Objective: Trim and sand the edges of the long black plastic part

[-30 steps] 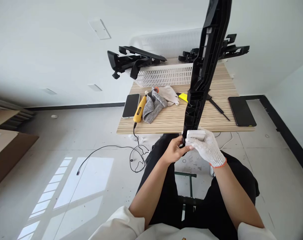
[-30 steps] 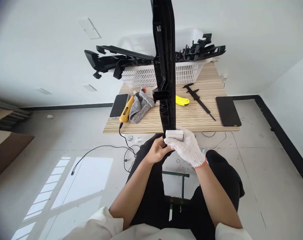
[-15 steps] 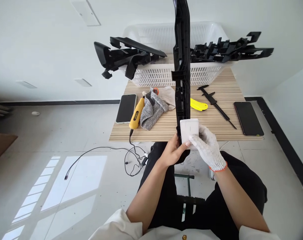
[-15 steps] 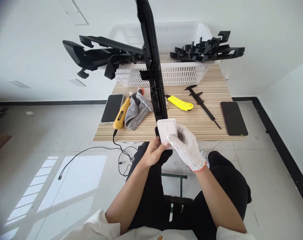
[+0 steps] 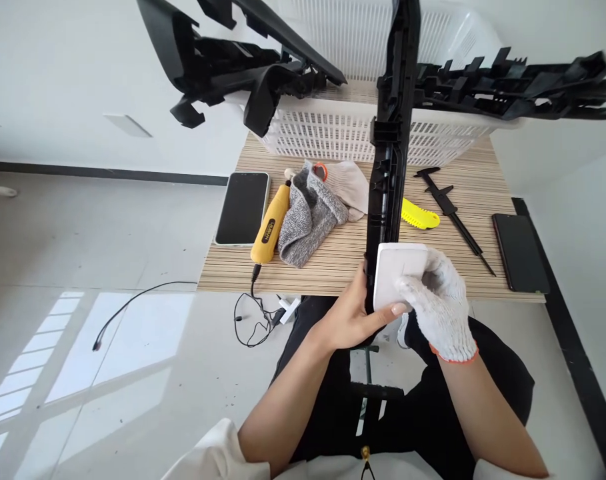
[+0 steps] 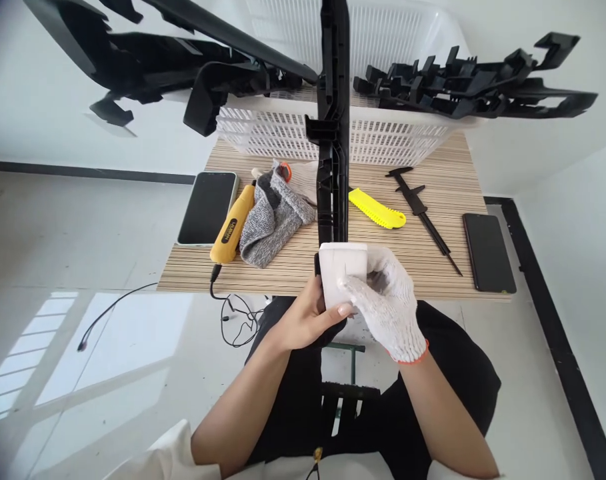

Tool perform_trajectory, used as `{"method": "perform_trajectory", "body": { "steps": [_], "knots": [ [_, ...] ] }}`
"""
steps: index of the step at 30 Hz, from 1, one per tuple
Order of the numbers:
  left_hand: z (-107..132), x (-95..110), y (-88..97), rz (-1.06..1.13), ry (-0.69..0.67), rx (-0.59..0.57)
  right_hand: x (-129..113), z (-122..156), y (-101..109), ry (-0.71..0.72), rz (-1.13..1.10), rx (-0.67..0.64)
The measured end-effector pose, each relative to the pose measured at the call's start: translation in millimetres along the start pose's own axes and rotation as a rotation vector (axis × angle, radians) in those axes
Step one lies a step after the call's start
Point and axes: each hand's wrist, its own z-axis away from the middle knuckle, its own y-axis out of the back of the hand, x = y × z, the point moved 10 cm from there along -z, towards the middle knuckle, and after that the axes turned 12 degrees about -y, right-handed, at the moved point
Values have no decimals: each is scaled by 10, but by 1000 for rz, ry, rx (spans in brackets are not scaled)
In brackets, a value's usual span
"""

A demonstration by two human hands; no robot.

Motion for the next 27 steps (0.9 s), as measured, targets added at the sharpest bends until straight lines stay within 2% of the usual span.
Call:
{"method": "perform_trajectory", "body": {
  "steps": [3,7,10,19,27],
  "knots": [
    [-14,27,4,-30,-3,7,42,-4,3,-19,-63,36],
    [-7,49,10,-70,-12,23,209,17,-26,-114,-223,49],
    [27,13,6,-105,30,33,259,58,-36,-147,-292,68],
    [207,7,-59,-114,75,42,270,194,-31,-171,-310,72],
    [366,-30,-149,-62,123,48,528,350,-38,-223,-341,45]
  ]
}}
